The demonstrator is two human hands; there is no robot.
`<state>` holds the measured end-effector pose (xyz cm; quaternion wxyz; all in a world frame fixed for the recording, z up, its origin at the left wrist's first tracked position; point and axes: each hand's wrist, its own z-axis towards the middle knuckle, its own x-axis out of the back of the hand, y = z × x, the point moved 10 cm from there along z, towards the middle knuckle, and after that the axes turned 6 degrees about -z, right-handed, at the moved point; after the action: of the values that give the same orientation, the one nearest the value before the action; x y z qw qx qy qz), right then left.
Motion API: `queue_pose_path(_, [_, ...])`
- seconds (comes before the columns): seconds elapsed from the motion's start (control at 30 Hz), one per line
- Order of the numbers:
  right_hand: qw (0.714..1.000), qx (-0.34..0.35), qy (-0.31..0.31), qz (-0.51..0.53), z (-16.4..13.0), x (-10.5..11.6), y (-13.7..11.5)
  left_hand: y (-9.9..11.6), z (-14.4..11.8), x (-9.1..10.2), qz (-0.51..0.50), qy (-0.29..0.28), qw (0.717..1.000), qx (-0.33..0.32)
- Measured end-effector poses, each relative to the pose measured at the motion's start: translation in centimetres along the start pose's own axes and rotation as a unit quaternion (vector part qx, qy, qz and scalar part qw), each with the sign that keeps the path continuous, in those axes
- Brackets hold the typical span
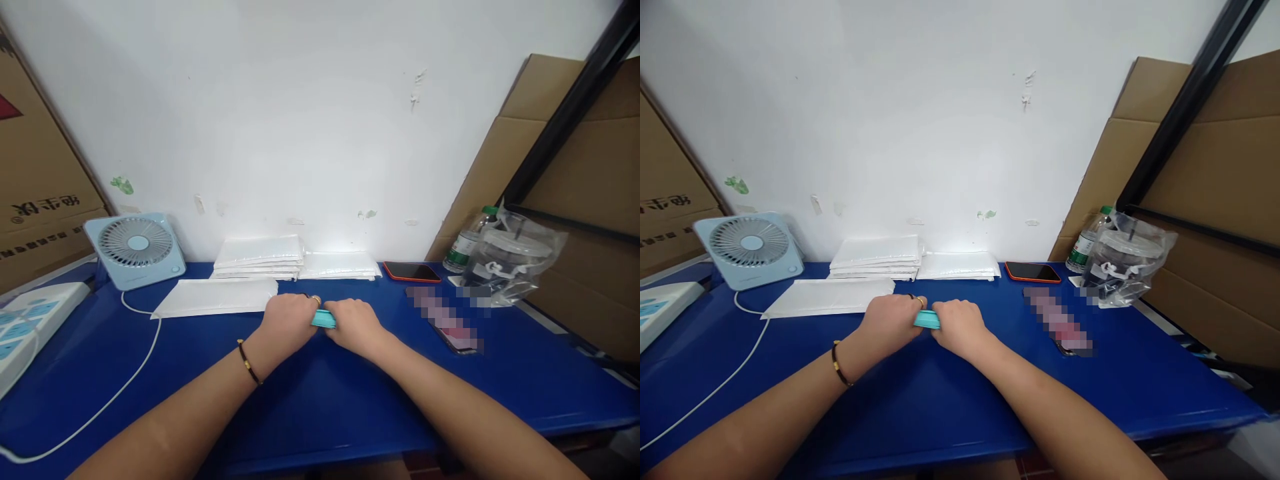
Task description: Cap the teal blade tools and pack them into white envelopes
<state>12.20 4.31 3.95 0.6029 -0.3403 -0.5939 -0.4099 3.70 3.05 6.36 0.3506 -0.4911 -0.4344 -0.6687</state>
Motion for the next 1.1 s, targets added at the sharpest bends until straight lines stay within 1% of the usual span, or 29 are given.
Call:
queue_pose_path(0.07, [1.000, -0.009, 0.003, -0.004, 0.1, 0.0, 0.5, -1.1, 0.1, 1.4, -0.127, 0.028, 0.991, -0.015])
queue_pose_path(0.1, [1.000, -0.015, 0.006, -0.004, 0.2, 0.0, 0.7, -1.7, 0.1, 2.3, -0.210, 0.060, 0.976, -0.022])
queue_pose_path(0.13, [1.000, -0.019, 0.010, -0.002, 0.2, 0.1, 0.9, -2.4, 0.2, 3.1, -0.288, 0.098, 0.952, -0.018])
queue_pose_path(0.2, [1.000, -0.020, 0.021, 0.004, 0.3, 0.3, 0.7, -3.6, 0.3, 3.5, -0.405, 0.162, 0.900, 0.016])
queue_pose_path(0.23, [1.000, -0.017, 0.025, 0.007, 0.3, 0.4, 0.4, -3.7, 0.3, 3.1, -0.438, 0.179, 0.880, 0.037])
queue_pose_path(0.27, [1.000, -0.011, 0.028, 0.010, 0.2, 0.4, 0.2, -3.6, 0.4, 2.8, -0.456, 0.186, 0.869, 0.050])
queue_pose_path(0.3, [1.000, -0.007, 0.027, 0.013, 0.2, 0.4, 0.0, -3.4, 0.4, 2.7, -0.465, 0.189, 0.863, 0.056])
queue_pose_path(0.33, [1.000, -0.006, 0.025, 0.014, 0.2, 0.4, 0.0, -3.2, 0.4, 2.9, -0.464, 0.188, 0.864, 0.056])
queue_pose_path(0.37, [1.000, -0.008, 0.022, 0.015, 0.1, 0.3, 0.1, -3.3, 0.3, 3.3, -0.453, 0.184, 0.871, 0.048])
queue_pose_path(0.4, [1.000, -0.013, 0.019, 0.016, 0.2, 0.3, 0.5, -3.5, 0.2, 3.9, -0.427, 0.166, 0.889, 0.031])
queue_pose_path(0.43, [0.999, -0.021, 0.017, 0.017, 0.2, 0.3, 1.1, -3.6, 0.1, 4.3, -0.377, 0.122, 0.918, -0.002])
queue_pose_path(0.47, [0.999, -0.031, 0.016, 0.017, 0.3, 0.3, 1.8, -4.0, -0.1, 4.2, -0.302, 0.058, 0.951, -0.032])
queue_pose_path(0.5, [0.999, -0.041, 0.017, 0.018, 0.4, 0.3, 2.5, -5.0, -0.6, 3.4, -0.208, -0.019, 0.977, -0.047])
queue_pose_path(0.53, [0.998, -0.050, 0.018, 0.020, 0.5, 0.2, 3.2, -7.0, -1.1, 2.4, -0.118, -0.086, 0.989, -0.029])
queue_pose_path(0.57, [0.998, -0.056, 0.019, 0.022, 0.6, 0.2, 3.8, -10.0, -1.5, 1.6, -0.033, -0.127, 0.991, 0.033])
queue_pose_path(0.6, [0.998, -0.061, 0.021, 0.024, 0.7, 0.1, 4.3, -13.0, -2.0, 1.6, 0.045, -0.135, 0.984, 0.109])
queue_pose_path(0.63, [0.997, -0.063, 0.024, 0.027, 0.8, 0.1, 4.7, -14.7, -2.1, 1.6, 0.102, -0.133, 0.976, 0.138])
queue_pose_path(0.67, [0.997, -0.063, 0.027, 0.030, 0.9, 0.0, 4.9, -15.6, -2.1, 1.5, 0.133, -0.132, 0.971, 0.151])
queue_pose_path(0.7, [0.997, -0.063, 0.031, 0.033, 0.9, 0.0, 5.1, -15.8, -1.9, 1.5, 0.143, -0.124, 0.970, 0.153])
queue_pose_path(0.73, [0.997, -0.061, 0.033, 0.037, 0.8, 0.1, 5.2, -15.6, -1.5, 1.6, 0.144, -0.113, 0.972, 0.150])
queue_pose_path(0.8, [0.997, -0.054, 0.039, 0.045, 0.7, 0.3, 5.3, -14.4, -0.9, 2.6, 0.135, -0.071, 0.978, 0.139])
queue_pose_path(0.83, [0.997, -0.051, 0.043, 0.050, 0.5, 0.5, 5.5, -13.6, -0.7, 3.2, 0.129, -0.052, 0.983, 0.124])
queue_pose_path(0.87, [0.996, -0.050, 0.048, 0.055, 0.4, 0.8, 5.7, -12.7, -0.5, 3.5, 0.122, -0.042, 0.986, 0.101])
queue_pose_path(0.9, [0.996, -0.051, 0.054, 0.059, 0.2, 1.1, 6.0, -12.2, -0.5, 3.5, 0.114, -0.050, 0.989, 0.083])
queue_pose_path(0.97, [0.994, -0.059, 0.067, 0.066, 0.0, 1.7, 6.7, -12.4, -0.9, 2.4, 0.106, -0.099, 0.986, 0.078])
queue_pose_path(1.0, [0.993, -0.063, 0.072, 0.071, -0.2, 2.0, 7.1, -13.2, -1.2, 1.8, 0.112, -0.121, 0.982, 0.095])
queue_pose_path(1.03, [0.992, -0.066, 0.074, 0.076, -0.2, 2.1, 7.3, -14.0, -1.3, 1.4, 0.125, -0.125, 0.978, 0.114])
queue_pose_path(1.1, [0.991, -0.069, 0.073, 0.087, -0.3, 2.2, 7.8, -14.7, -1.1, 1.7, 0.147, -0.089, 0.977, 0.125])
